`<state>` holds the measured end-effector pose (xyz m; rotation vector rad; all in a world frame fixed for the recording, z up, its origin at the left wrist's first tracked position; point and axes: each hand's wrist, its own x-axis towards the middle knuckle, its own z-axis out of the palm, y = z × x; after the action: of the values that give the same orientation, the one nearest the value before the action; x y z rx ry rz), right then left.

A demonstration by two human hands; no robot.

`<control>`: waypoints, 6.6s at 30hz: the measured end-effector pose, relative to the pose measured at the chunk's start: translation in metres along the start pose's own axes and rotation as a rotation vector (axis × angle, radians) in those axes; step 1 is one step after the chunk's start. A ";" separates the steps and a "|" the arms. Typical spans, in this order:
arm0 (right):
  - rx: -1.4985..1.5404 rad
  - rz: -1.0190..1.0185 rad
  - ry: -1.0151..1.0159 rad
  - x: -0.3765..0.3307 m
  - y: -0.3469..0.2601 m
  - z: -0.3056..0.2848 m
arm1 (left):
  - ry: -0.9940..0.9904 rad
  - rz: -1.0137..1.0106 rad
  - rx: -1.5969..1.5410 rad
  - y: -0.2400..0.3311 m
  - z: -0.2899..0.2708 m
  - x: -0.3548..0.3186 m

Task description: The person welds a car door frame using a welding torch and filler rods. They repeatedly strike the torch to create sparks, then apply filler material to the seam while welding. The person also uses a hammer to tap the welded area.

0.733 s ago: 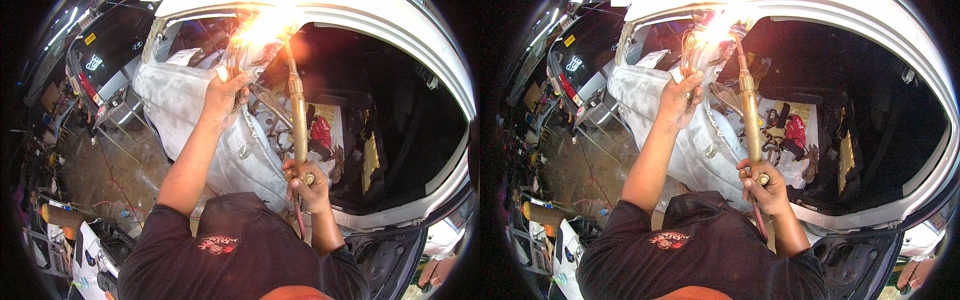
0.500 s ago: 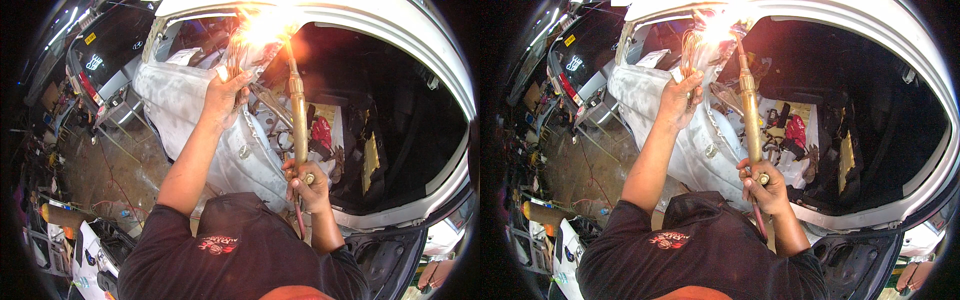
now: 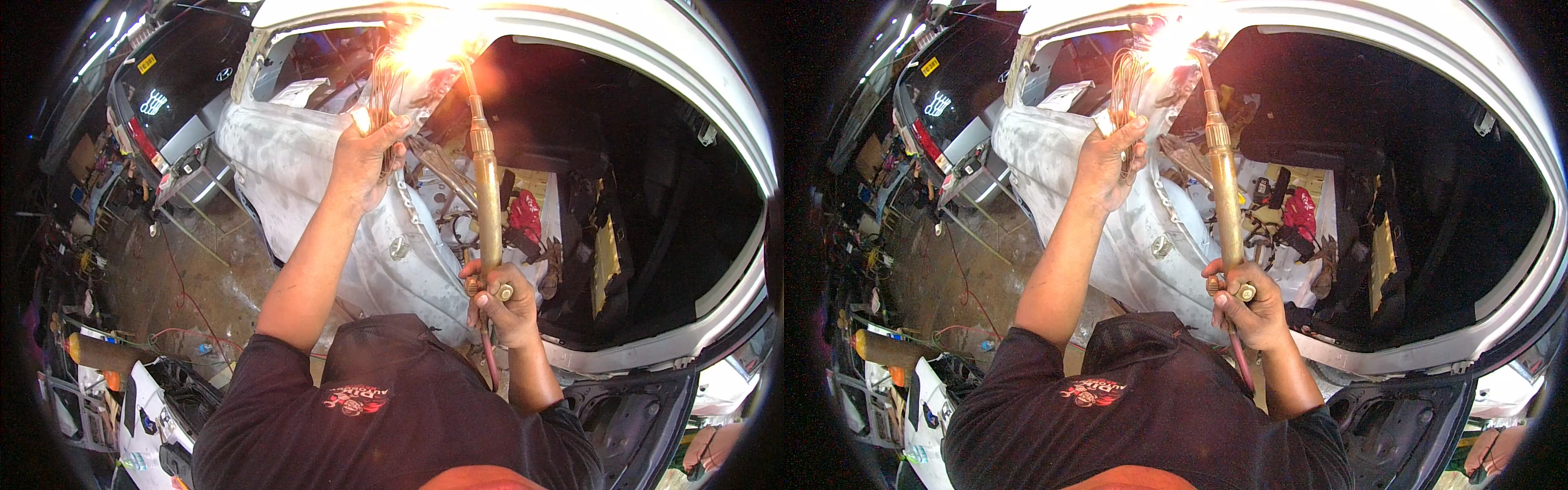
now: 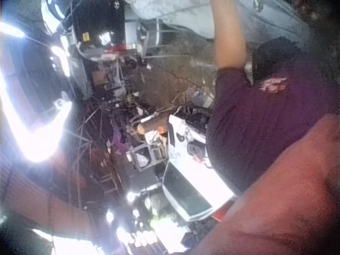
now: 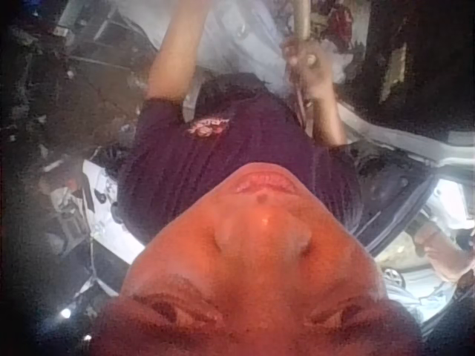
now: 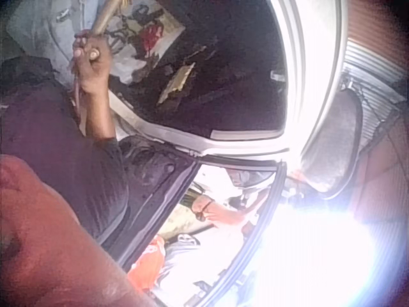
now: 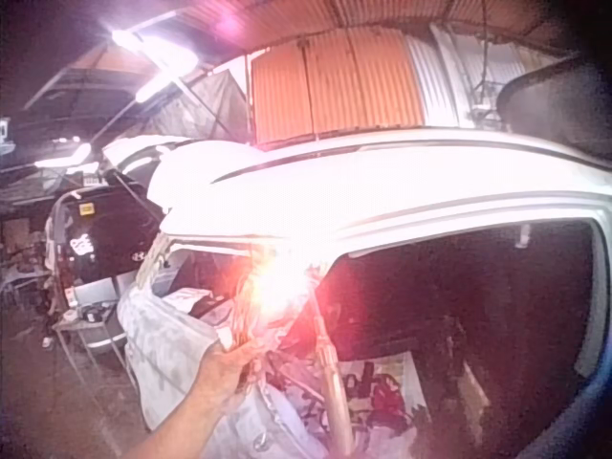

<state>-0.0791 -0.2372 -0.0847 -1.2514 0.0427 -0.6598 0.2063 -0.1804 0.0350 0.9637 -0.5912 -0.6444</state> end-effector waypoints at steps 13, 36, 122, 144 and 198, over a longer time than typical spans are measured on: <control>-0.001 -0.011 0.006 0.002 -0.001 0.003 | -0.008 0.009 0.014 0.000 -0.001 -0.001; 0.002 -0.006 -0.004 0.002 -0.002 0.003 | 0.004 0.013 -0.004 0.000 0.000 0.000; 0.042 -0.004 -0.054 0.001 -0.002 0.000 | 0.051 0.089 0.070 0.000 -0.017 -0.013; -0.241 0.298 0.627 -0.117 0.034 -0.168 | 0.999 0.037 0.730 0.024 -0.343 -0.205; -1.005 0.201 0.659 -0.137 0.506 -0.488 | 1.141 0.354 0.943 -0.084 -0.100 0.014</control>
<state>-0.1539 -0.5128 -0.7412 -1.8803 1.1479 -0.8847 0.2673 -0.1706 -0.0810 1.8176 0.0285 0.6091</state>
